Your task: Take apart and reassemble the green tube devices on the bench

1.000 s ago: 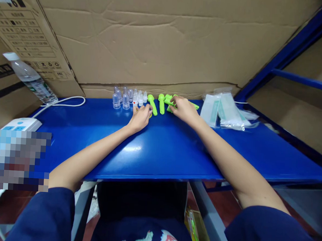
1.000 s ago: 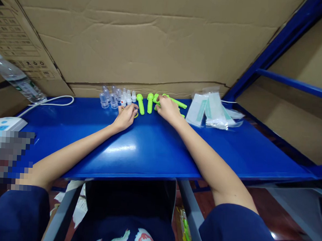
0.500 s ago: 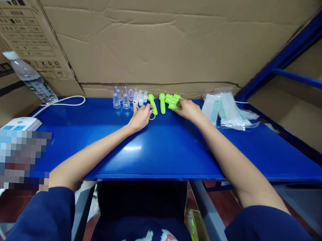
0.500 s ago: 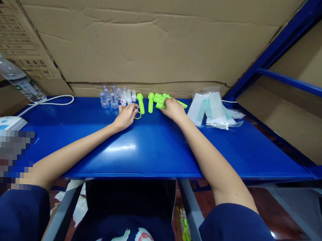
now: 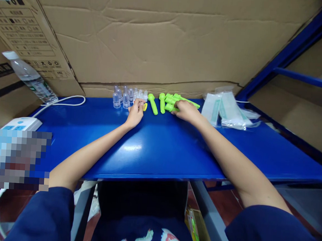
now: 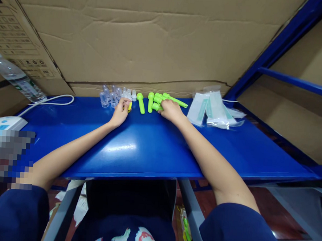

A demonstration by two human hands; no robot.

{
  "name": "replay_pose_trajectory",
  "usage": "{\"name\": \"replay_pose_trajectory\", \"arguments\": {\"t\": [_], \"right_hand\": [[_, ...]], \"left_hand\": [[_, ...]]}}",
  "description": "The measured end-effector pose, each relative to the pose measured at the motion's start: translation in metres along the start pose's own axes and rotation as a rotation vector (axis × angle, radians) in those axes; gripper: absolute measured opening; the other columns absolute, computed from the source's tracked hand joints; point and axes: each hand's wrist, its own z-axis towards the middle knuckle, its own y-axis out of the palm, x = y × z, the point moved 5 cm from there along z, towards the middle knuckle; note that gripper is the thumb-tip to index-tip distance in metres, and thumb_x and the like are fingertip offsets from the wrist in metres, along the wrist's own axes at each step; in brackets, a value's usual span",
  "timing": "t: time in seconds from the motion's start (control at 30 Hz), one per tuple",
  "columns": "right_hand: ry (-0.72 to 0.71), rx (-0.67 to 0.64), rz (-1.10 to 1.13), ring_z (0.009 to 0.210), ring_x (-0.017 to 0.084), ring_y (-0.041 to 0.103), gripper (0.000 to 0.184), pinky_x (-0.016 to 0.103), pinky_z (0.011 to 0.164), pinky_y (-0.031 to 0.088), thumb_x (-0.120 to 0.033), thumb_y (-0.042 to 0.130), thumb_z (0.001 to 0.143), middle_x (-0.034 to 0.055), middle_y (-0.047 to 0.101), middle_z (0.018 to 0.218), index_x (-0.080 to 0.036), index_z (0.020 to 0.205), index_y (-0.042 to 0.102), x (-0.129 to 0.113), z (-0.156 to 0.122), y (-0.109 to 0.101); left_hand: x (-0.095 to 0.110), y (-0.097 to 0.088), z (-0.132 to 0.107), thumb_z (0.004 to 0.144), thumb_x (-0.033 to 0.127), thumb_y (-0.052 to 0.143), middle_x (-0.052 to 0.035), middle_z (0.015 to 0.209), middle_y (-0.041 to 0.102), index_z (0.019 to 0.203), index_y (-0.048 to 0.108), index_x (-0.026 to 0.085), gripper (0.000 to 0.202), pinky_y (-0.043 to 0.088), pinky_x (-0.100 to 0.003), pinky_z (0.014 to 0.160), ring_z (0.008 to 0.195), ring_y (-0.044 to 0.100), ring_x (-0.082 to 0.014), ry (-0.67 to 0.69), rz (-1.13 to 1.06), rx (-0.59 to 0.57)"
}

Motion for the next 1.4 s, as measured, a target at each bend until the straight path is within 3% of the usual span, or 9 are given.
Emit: {"name": "replay_pose_trajectory", "arguments": {"t": [0.13,0.4,0.6,0.8,0.97,1.13,1.4], "right_hand": [[-0.006,0.009,0.086,0.098,0.036,0.069,0.031,0.04,0.079,0.052,-0.027,0.064,0.09,0.0199,0.071,0.105,-0.01,0.116,0.063,-0.014,-0.005,-0.01],[-0.308,0.038,0.188,0.093,0.031,0.069,0.023,0.036,0.078,0.048,-0.03,0.066,0.092,0.0142,0.073,0.103,-0.014,0.109,0.064,-0.052,-0.012,-0.016],[-0.377,0.047,0.176,0.095,0.031,0.07,0.023,0.037,0.078,0.047,-0.026,0.065,0.093,0.0153,0.073,0.105,-0.012,0.111,0.063,-0.071,-0.019,-0.016],[-0.374,0.078,0.213,0.096,0.032,0.071,0.025,0.038,0.078,0.047,-0.028,0.066,0.093,0.0157,0.073,0.105,-0.012,0.113,0.063,-0.071,-0.018,-0.016],[-0.365,0.054,0.206,0.096,0.032,0.071,0.026,0.036,0.077,0.047,-0.03,0.065,0.095,0.0162,0.073,0.107,-0.012,0.113,0.062,-0.073,-0.02,-0.016],[-0.339,0.009,0.178,0.094,0.032,0.071,0.025,0.036,0.074,0.047,-0.031,0.063,0.095,0.0164,0.073,0.105,-0.012,0.112,0.063,-0.074,-0.022,-0.015],[-0.283,-0.015,0.171,0.092,0.033,0.072,0.03,0.036,0.07,0.047,-0.033,0.057,0.096,0.0184,0.074,0.102,-0.01,0.114,0.063,-0.071,-0.021,-0.012]], "left_hand": [[-0.005,-0.003,0.002,0.107,0.035,0.037,-0.0039,0.093,0.07,0.112,0.056,0.021,0.024,0.048,-0.037,0.098,0.093,0.069,-0.0179,-0.102,-0.09,0.088],[0.003,-0.005,0.001,0.107,0.031,0.038,-0.0051,0.101,0.071,0.11,0.058,0.02,0.023,0.05,-0.031,0.091,0.091,0.067,-0.0162,-0.032,-0.113,0.039],[0.016,-0.002,-0.001,0.104,0.024,0.042,-0.0056,0.102,0.072,0.103,0.061,0.02,0.02,0.048,-0.03,0.094,0.1,0.067,-0.0177,0.042,-0.084,-0.027],[0.022,-0.003,-0.002,0.102,0.021,0.042,-0.0059,0.109,0.073,0.102,0.061,0.02,0.02,0.047,-0.034,0.098,0.104,0.067,-0.0192,0.019,-0.039,-0.055],[0.026,-0.003,-0.003,0.099,0.016,0.043,-0.0072,0.108,0.072,0.103,0.06,0.019,0.018,0.047,-0.033,0.099,0.102,0.067,-0.0182,0.079,-0.046,-0.065],[0.027,-0.002,-0.003,0.094,0.011,0.046,-0.0084,0.109,0.072,0.106,0.059,0.018,0.019,0.053,-0.03,0.086,0.096,0.068,-0.0173,0.106,-0.074,-0.069],[0.031,-0.004,-0.008,0.102,0.027,0.043,-0.0094,0.113,0.076,0.111,0.068,0.016,0.028,0.053,-0.033,0.095,0.102,0.07,-0.0202,0.128,-0.136,-0.045]]}}
